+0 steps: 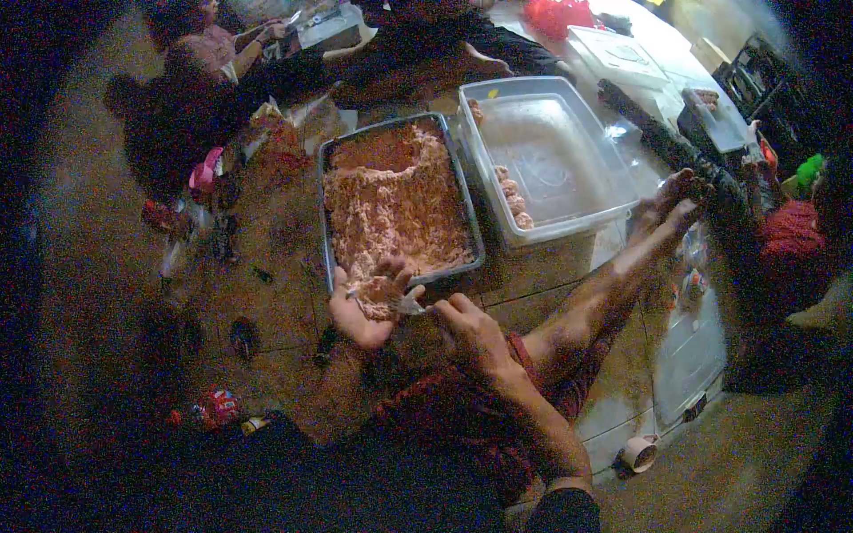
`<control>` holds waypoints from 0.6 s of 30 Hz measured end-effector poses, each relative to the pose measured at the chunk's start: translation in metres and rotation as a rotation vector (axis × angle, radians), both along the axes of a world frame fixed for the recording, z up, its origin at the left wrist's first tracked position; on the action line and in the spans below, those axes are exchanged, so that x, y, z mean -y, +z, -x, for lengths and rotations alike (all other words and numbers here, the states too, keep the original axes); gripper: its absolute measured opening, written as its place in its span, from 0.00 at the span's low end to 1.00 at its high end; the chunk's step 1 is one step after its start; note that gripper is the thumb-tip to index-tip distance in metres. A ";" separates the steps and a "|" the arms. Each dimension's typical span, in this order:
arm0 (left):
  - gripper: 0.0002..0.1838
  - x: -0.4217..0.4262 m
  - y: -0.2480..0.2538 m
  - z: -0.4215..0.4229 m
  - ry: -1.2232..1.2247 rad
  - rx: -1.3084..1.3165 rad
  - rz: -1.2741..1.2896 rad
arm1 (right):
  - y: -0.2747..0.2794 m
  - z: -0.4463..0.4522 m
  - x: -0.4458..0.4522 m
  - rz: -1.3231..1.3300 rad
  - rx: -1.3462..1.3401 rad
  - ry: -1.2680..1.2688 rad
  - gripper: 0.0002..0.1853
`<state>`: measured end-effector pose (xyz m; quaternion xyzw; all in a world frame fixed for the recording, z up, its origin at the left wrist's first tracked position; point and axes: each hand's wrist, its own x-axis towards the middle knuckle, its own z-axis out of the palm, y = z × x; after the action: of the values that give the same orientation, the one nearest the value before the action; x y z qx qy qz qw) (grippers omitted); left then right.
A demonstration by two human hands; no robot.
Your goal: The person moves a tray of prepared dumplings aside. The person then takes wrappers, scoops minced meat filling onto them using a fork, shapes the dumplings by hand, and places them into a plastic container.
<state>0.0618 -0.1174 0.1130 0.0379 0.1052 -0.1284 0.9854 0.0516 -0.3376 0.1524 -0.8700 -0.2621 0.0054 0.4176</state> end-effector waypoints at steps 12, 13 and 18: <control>0.42 -0.022 -0.004 -0.006 0.154 0.211 0.052 | -0.021 0.002 -0.004 -0.141 0.056 -0.170 0.08; 0.42 -0.022 -0.004 -0.006 0.147 0.194 0.085 | -0.023 0.001 -0.007 -0.141 0.058 -0.170 0.08; 0.44 -0.019 0.001 -0.006 0.144 0.134 0.123 | -0.022 -0.007 -0.005 -0.084 -0.006 -0.278 0.10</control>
<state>0.0680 -0.0988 0.1141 -0.0217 0.0334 -0.0605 0.9974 0.0591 -0.3323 0.1301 -0.8797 -0.1376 -0.0610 0.4511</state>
